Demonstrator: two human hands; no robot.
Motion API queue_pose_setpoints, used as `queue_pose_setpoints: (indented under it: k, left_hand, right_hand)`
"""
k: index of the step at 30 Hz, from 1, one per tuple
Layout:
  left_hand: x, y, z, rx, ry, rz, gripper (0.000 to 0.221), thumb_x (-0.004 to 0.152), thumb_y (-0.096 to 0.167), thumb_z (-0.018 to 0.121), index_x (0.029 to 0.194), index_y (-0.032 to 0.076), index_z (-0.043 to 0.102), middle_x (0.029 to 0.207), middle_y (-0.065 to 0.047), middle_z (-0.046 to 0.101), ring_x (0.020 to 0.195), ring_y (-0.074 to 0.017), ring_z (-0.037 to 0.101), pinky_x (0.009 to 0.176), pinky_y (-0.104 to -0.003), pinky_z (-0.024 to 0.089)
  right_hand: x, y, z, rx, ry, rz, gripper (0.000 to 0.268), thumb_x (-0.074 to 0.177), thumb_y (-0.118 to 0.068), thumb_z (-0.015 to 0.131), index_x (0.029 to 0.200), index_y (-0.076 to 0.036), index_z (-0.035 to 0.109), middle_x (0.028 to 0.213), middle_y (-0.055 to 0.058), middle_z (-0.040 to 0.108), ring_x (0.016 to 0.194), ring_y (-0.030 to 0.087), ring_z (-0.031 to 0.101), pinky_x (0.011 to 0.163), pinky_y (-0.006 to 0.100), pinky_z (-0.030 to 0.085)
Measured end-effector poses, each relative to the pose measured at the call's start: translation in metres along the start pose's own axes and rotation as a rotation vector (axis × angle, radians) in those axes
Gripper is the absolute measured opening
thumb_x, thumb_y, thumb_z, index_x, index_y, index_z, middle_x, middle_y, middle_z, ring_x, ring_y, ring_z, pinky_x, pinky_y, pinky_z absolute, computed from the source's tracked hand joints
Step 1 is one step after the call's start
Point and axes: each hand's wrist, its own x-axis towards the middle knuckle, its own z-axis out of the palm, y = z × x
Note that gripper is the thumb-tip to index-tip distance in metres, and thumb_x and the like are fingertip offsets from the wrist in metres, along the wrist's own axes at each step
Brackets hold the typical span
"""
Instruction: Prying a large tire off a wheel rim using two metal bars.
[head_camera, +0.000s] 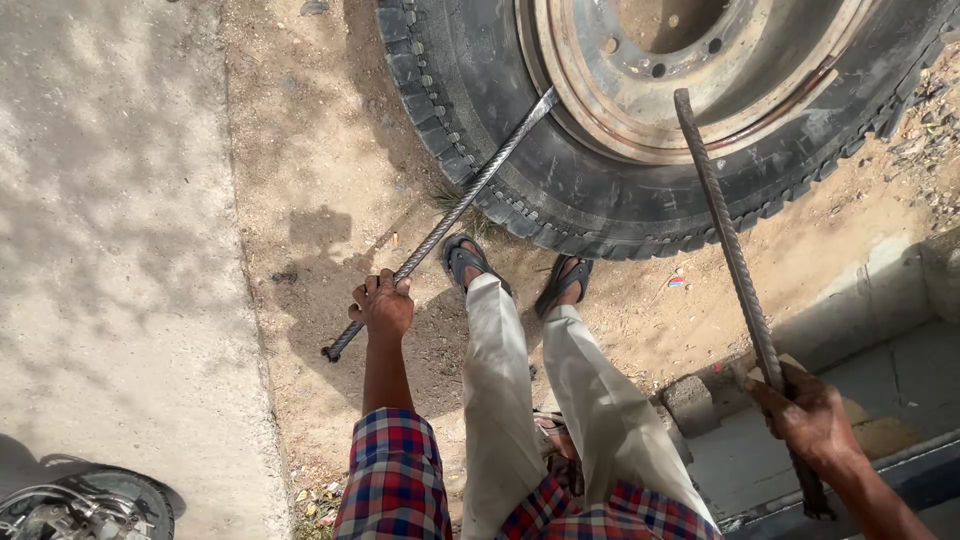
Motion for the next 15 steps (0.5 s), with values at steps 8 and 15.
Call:
queue_pose_setpoints:
  k: [8,15]
  left_hand:
    - [0.0,-0.006,0.003,-0.013,0.009,0.015,0.034,0.1,0.043,0.055,0.128,0.024,0.061,0.139,-0.009,0.054,0.137,-0.0371,0.037,0.106,-0.07,0.024]
    - [0.001,-0.006,-0.002,-0.054,-0.025,-0.006,0.029,0.1,0.04,0.056,0.123,0.023,0.061,0.139,-0.01,0.052,0.137,-0.0357,0.034,0.108,-0.068,0.02]
  right_hand:
    - [0.014,-0.075,-0.006,0.047,-0.044,0.093,0.029,0.095,-0.025,0.07,0.101,0.003,0.068,0.064,0.009,0.056,0.053,0.018,0.049,0.049,0.038,0.042]
    - [0.028,-0.11,0.006,0.493,-0.113,0.112,0.033,0.096,-0.016,0.065,0.127,-0.009,0.061,0.071,0.004,0.053,0.054,0.012,0.044,0.049,0.034,0.041]
